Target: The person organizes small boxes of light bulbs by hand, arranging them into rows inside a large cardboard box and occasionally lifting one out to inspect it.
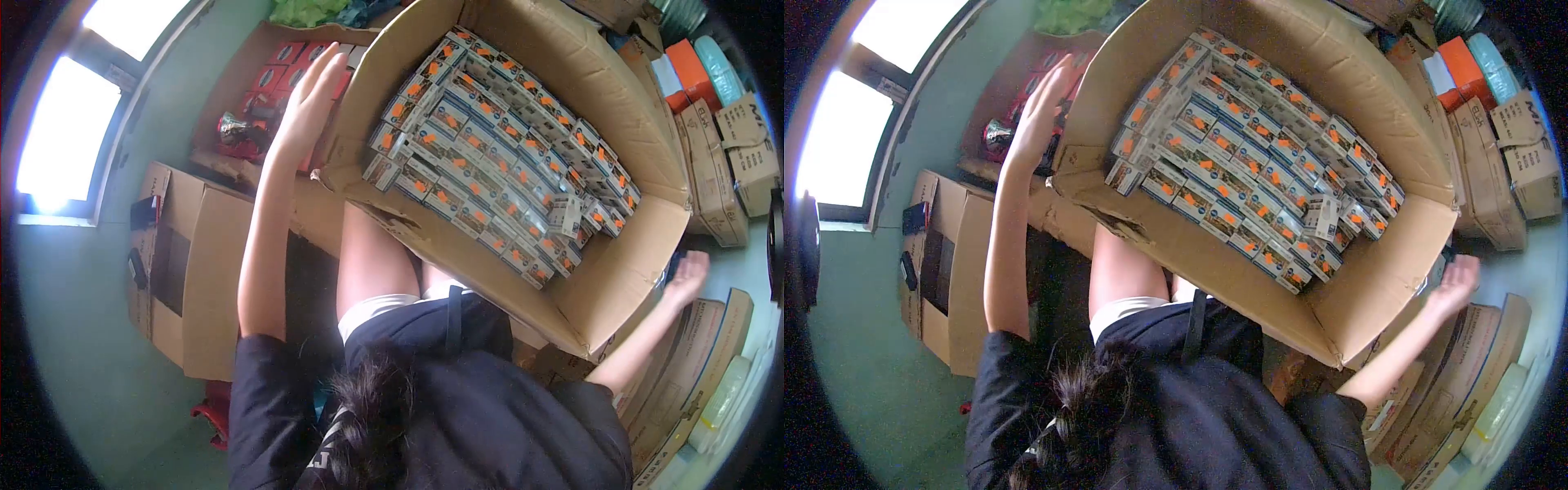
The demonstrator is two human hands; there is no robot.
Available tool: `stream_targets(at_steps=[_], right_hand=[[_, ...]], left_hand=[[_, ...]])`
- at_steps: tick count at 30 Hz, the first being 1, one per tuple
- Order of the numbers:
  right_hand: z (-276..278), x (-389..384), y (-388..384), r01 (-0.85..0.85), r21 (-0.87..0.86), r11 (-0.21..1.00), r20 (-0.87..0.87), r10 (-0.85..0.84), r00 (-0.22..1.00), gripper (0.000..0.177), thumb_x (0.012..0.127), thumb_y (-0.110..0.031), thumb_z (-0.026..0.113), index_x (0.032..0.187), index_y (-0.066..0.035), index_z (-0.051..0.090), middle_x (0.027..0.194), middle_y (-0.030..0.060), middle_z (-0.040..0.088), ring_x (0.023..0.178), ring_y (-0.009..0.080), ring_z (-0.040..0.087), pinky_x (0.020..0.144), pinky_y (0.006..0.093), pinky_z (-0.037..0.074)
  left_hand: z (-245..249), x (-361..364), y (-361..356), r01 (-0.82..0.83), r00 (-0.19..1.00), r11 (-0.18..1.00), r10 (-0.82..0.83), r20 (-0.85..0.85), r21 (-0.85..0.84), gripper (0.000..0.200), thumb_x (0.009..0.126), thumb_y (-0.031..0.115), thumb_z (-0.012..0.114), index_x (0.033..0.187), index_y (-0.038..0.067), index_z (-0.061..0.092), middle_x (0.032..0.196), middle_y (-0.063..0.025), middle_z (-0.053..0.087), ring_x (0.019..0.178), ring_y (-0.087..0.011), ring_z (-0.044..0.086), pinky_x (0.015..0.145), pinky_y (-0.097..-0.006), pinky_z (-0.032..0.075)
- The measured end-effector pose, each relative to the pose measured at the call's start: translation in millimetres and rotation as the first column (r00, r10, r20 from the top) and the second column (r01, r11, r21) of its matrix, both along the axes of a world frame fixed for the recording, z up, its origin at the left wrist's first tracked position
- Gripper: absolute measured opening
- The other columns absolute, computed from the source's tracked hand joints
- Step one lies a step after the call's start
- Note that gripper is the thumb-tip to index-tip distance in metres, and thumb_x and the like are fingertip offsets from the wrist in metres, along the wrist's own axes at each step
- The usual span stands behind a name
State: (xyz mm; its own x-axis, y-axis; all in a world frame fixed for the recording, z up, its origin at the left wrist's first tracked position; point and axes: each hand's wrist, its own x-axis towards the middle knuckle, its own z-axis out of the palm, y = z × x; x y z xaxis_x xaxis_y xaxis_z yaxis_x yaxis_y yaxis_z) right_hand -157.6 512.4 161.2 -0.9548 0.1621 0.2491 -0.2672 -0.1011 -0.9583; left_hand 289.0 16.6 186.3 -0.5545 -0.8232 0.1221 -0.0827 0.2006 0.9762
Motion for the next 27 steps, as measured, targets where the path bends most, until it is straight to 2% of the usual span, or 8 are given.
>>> stream_targets(at_steps=[3, 6, 7, 10, 11, 13, 21, 27], right_hand=[[71, 56, -61, 0.051, 0.213, 0.976, -0.464, 0.055, 0.884, 0.027, 0.092, -0.013, 0.048, 0.114, 0.002, 0.054, 0.106, 0.0149, 0.060, 0.097, 0.0215, 0.059, 0.090, 0.0324, 0.045], [91, 144, -153, -0.187, 0.580, 0.793, -0.432, 0.494, 0.755, 0.023, 0.090, -0.012, 0.054, 0.108, 0.002, 0.057, 0.105, 0.0110, 0.060, 0.093, 0.0172, 0.059, 0.086, 0.0299, 0.046], [81, 175, -189, -0.451, 0.538, 0.712, -0.354, 0.677, 0.645, 0.022, 0.085, -0.008, 0.061, 0.106, 0.000, 0.059, 0.106, 0.0079, 0.060, 0.094, 0.0154, 0.058, 0.084, 0.0280, 0.046], [60, 233, -264, -0.456, 0.865, 0.211, -0.187, 0.978, 0.097, 0.041, 0.072, -0.006, 0.071, 0.111, -0.008, 0.059, 0.112, 0.0074, 0.057, 0.099, 0.0219, 0.056, 0.085, 0.0305, 0.047], [39, 240, -288, -0.388, 0.909, 0.151, -0.184, 0.982, -0.051, 0.054, 0.065, -0.005, 0.074, 0.116, -0.010, 0.056, 0.115, 0.0075, 0.055, 0.104, 0.0241, 0.055, 0.089, 0.0343, 0.047], [-8, 247, -335, -0.266, 0.962, 0.064, -0.131, 0.961, -0.245, 0.067, 0.061, -0.007, 0.075, 0.124, -0.011, 0.051, 0.125, 0.0106, 0.050, 0.114, 0.0290, 0.050, 0.096, 0.0381, 0.042], [-76, 280, -412, -0.180, 0.981, -0.077, -0.005, 0.910, -0.415, 0.071, 0.052, -0.017, 0.079, 0.119, -0.011, 0.055, 0.125, 0.0070, 0.051, 0.119, 0.0248, 0.044, 0.099, 0.0396, 0.034], [-73, 279, -419, -0.120, 0.993, -0.022, -0.034, 0.893, -0.449, 0.066, 0.051, -0.019, 0.079, 0.114, -0.012, 0.058, 0.124, 0.0030, 0.052, 0.117, 0.0200, 0.046, 0.093, 0.0354, 0.035]], left_hand=[[8, 16, 43, -0.118, 0.985, 0.989, 0.106, -0.132, -0.085, 0.060, 0.088, 0.032, 0.054, 0.137, 0.002, 0.036, 0.137, -0.0156, 0.041, 0.128, -0.0213, 0.036, 0.106, -0.0352, 0.026], [-10, 28, 69, -0.139, 0.988, 0.947, 0.112, -0.106, -0.290, 0.061, 0.079, 0.015, 0.055, 0.136, 0.002, 0.036, 0.138, -0.0178, 0.039, 0.131, -0.0240, 0.033, 0.108, -0.0383, 0.023], [-20, 26, 78, -0.215, 0.973, 0.943, 0.185, -0.137, -0.255, 0.063, 0.073, 0.005, 0.051, 0.134, 0.001, 0.037, 0.138, -0.0175, 0.039, 0.131, -0.0246, 0.033, 0.108, -0.0369, 0.024], [-52, 29, 91, -0.244, 0.967, 0.916, 0.255, -0.008, -0.317, 0.065, 0.069, -0.007, 0.044, 0.133, -0.001, 0.036, 0.135, -0.0201, 0.041, 0.129, -0.0268, 0.036, 0.107, -0.0353, 0.025], [-59, 30, 93, -0.232, 0.968, 0.961, 0.213, -0.135, -0.152, 0.065, 0.069, -0.006, 0.043, 0.133, -0.001, 0.036, 0.135, -0.0226, 0.039, 0.131, -0.0282, 0.034, 0.108, -0.0367, 0.025], [-56, 33, 96, -0.270, 0.961, 0.913, 0.277, -0.020, -0.305, 0.065, 0.068, -0.006, 0.043, 0.133, -0.001, 0.036, 0.136, -0.0232, 0.038, 0.132, -0.0291, 0.032, 0.108, -0.0373, 0.024], [-64, 36, 98, -0.293, 0.954, 0.949, 0.283, -0.100, -0.117, 0.065, 0.068, -0.004, 0.044, 0.132, 0.000, 0.037, 0.135, -0.0189, 0.040, 0.131, -0.0286, 0.033, 0.108, -0.0369, 0.024], [-64, 32, 95, -0.287, 0.955, 0.951, 0.274, -0.112, -0.116, 0.065, 0.067, -0.004, 0.044, 0.132, 0.001, 0.038, 0.133, -0.0176, 0.042, 0.128, -0.0274, 0.037, 0.108, -0.0360, 0.025]])
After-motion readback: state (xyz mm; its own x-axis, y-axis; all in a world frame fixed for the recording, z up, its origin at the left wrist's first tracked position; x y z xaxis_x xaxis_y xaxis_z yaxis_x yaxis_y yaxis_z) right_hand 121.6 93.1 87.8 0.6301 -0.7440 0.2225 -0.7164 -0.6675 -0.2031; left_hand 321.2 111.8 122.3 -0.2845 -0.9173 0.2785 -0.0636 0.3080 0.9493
